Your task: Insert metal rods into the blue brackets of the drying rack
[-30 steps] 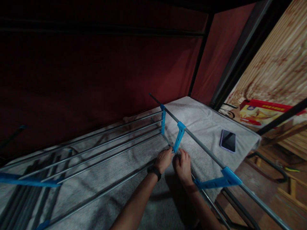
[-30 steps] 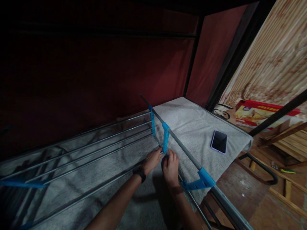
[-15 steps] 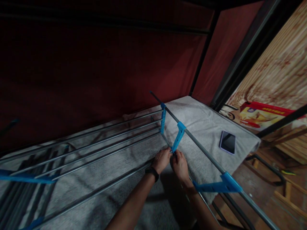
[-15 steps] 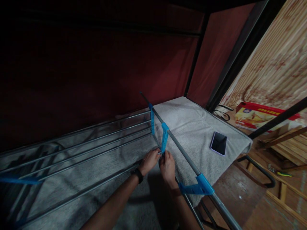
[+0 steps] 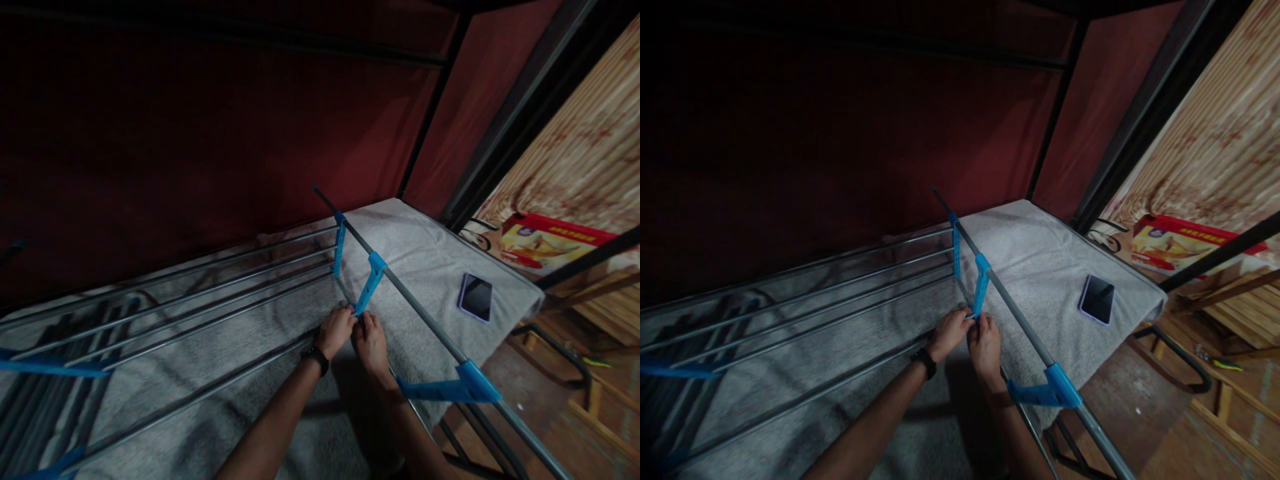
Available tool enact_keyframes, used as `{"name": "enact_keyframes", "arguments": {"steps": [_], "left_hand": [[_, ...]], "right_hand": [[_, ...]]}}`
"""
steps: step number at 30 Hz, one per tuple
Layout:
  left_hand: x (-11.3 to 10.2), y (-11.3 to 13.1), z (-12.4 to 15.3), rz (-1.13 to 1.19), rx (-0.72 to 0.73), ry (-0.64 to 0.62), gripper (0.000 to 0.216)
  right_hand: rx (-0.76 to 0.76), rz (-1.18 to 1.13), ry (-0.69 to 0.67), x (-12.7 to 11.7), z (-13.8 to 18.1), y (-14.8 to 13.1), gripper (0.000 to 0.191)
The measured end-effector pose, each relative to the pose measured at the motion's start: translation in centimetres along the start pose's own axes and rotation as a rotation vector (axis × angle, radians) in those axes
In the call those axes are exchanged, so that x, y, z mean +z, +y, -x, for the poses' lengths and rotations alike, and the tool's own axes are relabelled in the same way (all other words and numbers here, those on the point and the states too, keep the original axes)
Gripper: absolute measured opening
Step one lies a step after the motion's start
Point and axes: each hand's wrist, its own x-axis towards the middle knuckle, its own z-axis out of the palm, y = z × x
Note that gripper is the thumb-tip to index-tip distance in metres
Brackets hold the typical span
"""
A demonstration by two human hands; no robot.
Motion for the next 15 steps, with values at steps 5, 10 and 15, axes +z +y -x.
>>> {"name": "enact_keyframes", "arguments": {"steps": [5,10,15], "left_hand": [[0.1,-0.2,-0.3,0.008,0.019,-0.016,0.025],[0.2,-0.3,-0.4,0.016,0.036,-0.006,0.025],[0.0,-0.3,0.7,0.034,0.077,0.023,0.028]], "right_hand": [[0.011,0.008,0.003,-0.1,0.2,-0.3,0.046],[0.004,0.028,0.004,-0.1,0.3,-0.5,0.046],[-0.001,0.014,0.029,0.0,0.3,-0.2,0.048]]}}
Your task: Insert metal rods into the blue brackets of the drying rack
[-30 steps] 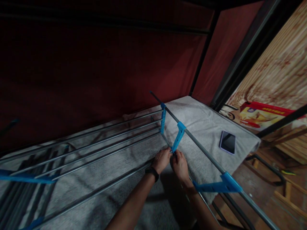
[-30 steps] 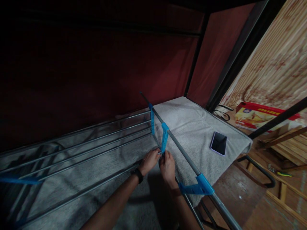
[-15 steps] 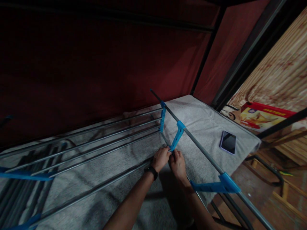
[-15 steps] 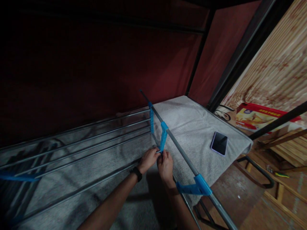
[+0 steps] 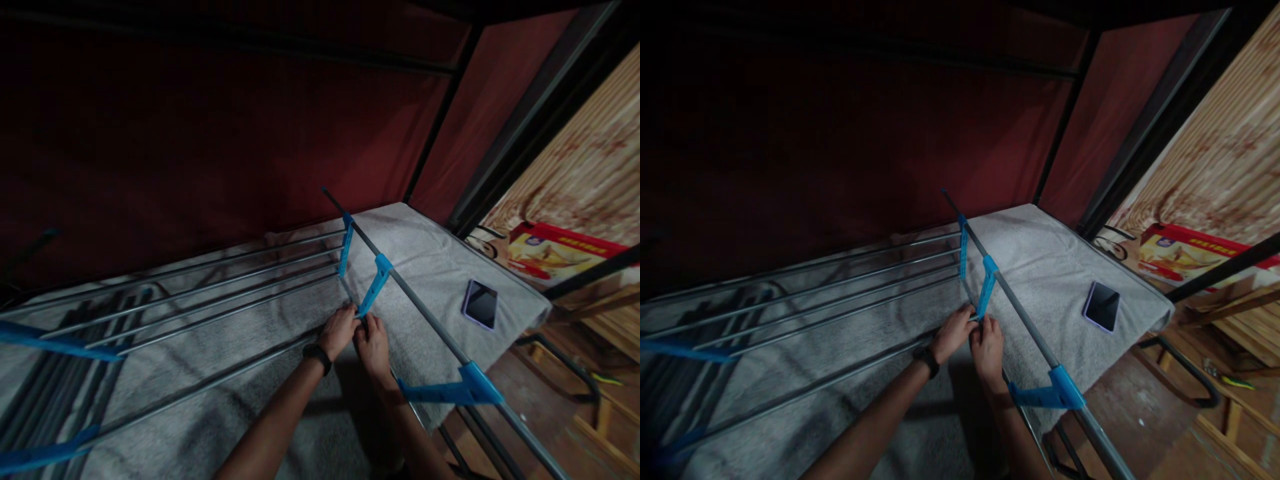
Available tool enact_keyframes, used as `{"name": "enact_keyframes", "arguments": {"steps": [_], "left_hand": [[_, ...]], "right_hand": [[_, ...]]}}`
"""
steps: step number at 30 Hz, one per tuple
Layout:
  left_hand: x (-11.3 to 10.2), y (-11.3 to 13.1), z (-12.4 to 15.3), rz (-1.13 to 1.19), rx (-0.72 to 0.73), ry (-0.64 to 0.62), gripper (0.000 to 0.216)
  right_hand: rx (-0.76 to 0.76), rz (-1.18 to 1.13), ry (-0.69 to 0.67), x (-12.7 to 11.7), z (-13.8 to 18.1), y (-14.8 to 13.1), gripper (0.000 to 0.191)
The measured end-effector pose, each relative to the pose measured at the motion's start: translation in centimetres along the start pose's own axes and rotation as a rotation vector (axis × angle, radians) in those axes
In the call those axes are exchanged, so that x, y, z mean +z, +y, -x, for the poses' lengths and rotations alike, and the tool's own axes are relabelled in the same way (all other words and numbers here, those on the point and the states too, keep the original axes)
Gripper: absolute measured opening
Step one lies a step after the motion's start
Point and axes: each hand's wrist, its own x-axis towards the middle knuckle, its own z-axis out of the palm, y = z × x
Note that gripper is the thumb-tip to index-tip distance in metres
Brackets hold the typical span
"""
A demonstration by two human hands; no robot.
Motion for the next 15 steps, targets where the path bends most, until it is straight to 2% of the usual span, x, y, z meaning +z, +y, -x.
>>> {"name": "enact_keyframes", "arguments": {"steps": [3,6,8,11,13,15], "left_hand": [[-0.7,-0.6,1.5,-0.008,0.003,0.1,0.032],[-3.1,-1.6,3.3,-0.037,-0.004,0.322,0.03],[-6.0,-2.0,4.3,-0.094,0.003,0.511,0.031],[-11.7,-1.9,5.3,-0.268,0.046,0.756,0.035],[-15.3,-1.6,5.4,-0.412,0.073,0.838,0.038],[-18.1,-1.5,5.1,-0.542,0.073,0.859,0.041]], "right_hand": [[-0.011,-0.022,-0.009,0.0,-0.1,0.5,0.046],[0.002,-0.02,0.012,0.0,-0.1,0.5,0.044],[0.012,-0.042,0.048,-0.2,-0.1,0.1,0.046],[0.036,-0.131,0.126,-1.0,0.3,-1.4,0.044],[0.087,-0.221,0.162,-1.8,0.7,-2.8,0.033],[0.141,-0.327,0.145,-2.3,1.0,-4.5,0.024]]}}
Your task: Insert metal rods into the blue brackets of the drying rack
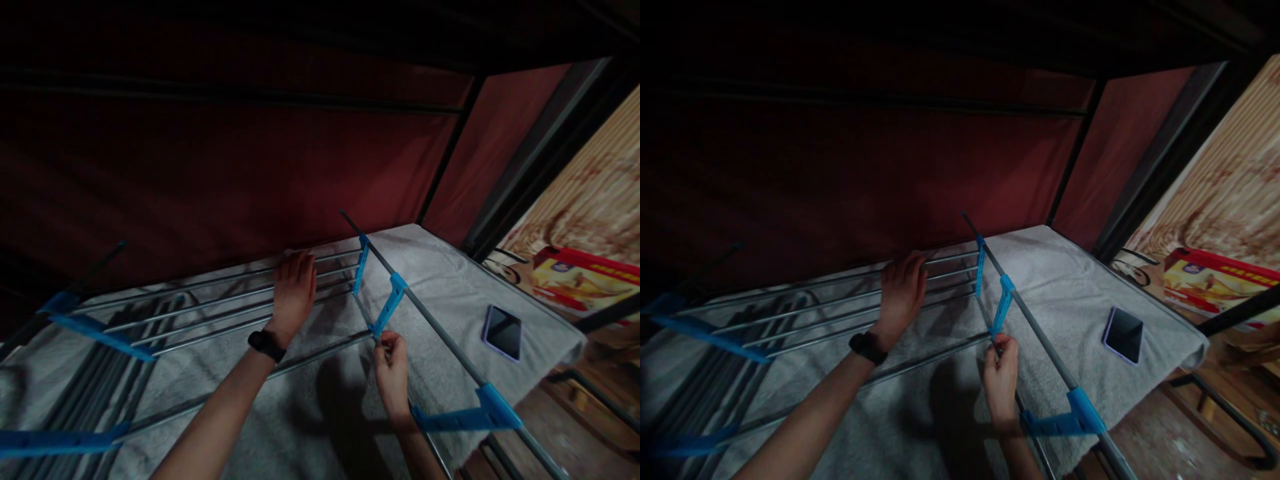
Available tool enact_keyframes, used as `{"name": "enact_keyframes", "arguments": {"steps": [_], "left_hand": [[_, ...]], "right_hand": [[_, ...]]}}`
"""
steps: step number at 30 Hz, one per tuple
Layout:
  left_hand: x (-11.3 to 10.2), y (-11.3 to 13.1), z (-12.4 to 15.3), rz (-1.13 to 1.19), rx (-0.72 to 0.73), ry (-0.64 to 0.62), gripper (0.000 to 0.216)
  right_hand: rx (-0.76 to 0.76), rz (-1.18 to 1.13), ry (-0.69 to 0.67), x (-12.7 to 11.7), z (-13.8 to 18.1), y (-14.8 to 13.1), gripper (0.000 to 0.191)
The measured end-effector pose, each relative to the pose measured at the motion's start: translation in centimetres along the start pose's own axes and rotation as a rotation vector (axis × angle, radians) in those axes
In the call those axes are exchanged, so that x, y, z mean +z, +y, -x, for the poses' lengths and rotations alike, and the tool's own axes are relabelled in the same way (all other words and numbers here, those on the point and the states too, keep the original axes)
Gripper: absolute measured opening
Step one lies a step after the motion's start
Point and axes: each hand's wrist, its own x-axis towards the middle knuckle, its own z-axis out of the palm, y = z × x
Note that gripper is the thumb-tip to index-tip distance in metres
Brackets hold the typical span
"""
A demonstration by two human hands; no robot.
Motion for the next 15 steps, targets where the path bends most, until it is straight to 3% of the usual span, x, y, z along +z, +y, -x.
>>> {"name": "enact_keyframes", "arguments": {"steps": [2,5,10,15], "left_hand": [[-0.2,-0.9,-1.6,-0.076,0.052,-0.034,0.045],[0.8,-2.1,-2.8,-0.102,0.126,-0.144,0.043],[2.5,-3.2,-3.2,-0.078,0.144,-0.232,0.039],[2.4,-3.3,-3.7,-0.047,0.16,-0.204,0.04]], "right_hand": [[0.002,-0.092,-0.068,0.7,-0.1,-1.8,0.025],[-0.121,-0.177,-0.148,3.0,-2.2,-4.2,0.043],[-0.185,-0.179,0.016,8.0,-10.3,-6.8,0.066],[-0.175,-0.218,0.046,10.7,-16.6,-8.1,0.066]]}}
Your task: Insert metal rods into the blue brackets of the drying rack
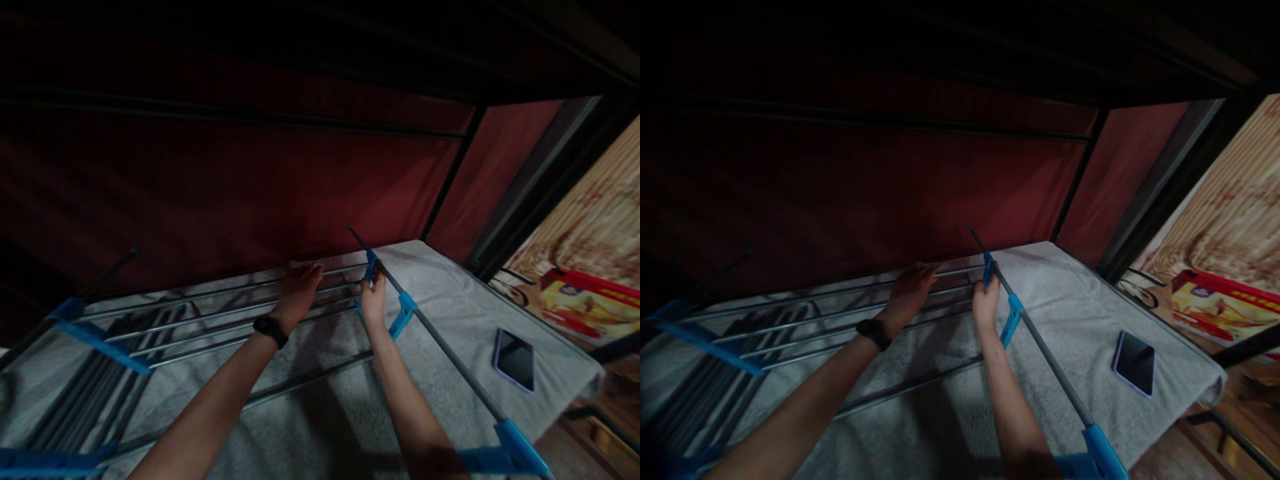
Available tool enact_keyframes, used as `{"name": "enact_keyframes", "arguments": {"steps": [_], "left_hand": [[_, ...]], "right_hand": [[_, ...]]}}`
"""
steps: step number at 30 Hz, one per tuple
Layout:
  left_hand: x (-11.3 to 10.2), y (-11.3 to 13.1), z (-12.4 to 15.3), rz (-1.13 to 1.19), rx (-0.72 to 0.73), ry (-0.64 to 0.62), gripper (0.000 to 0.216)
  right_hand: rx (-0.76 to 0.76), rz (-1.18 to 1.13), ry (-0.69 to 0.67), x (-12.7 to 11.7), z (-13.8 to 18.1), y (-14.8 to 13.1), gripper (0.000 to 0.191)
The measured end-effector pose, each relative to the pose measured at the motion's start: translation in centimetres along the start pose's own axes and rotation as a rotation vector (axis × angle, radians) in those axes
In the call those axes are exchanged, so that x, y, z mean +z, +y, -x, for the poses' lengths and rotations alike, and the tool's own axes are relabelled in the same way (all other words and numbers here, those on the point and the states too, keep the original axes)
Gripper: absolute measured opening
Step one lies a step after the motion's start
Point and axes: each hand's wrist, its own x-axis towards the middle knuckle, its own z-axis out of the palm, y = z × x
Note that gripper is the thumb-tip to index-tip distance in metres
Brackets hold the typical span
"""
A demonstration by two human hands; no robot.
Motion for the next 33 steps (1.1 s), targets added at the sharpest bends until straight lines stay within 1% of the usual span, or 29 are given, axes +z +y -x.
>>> {"name": "enact_keyframes", "arguments": {"steps": [2,4,10,15,20,24,27,33], "left_hand": [[0.0,-0.1,-0.1,0.011,-0.015,0.004,0.039],[0.1,-0.1,-0.2,0.026,-0.021,0.008,0.038],[0.2,-0.3,-0.2,0.036,-0.005,0.018,0.036],[0.1,-0.3,-0.6,0.059,-0.008,0.002,0.036],[0.6,-0.7,-0.6,0.068,0.005,0.007,0.036],[1.0,-0.9,-0.5,0.057,0.015,0.011,0.035],[0.9,-0.8,-0.4,0.058,0.025,0.015,0.035],[0.4,-0.9,-0.5,0.051,0.058,-0.018,0.035]], "right_hand": [[-0.045,-0.003,-0.001,0.4,-0.8,0.0,0.064],[-0.075,0.005,0.0,0.4,-0.9,0.0,0.064],[-0.065,0.029,-0.003,0.2,-0.4,0.2,0.064],[-0.111,0.068,0.009,0.2,-0.5,-0.2,0.062],[-0.09,0.053,-0.002,0.1,-0.5,-0.5,0.061],[-0.099,0.048,0.002,0.1,-0.5,-0.2,0.061],[-0.065,0.032,-0.014,0.1,-0.5,0.1,0.061],[-0.055,0.017,-0.017,0.1,-0.4,0.2,0.059]]}}
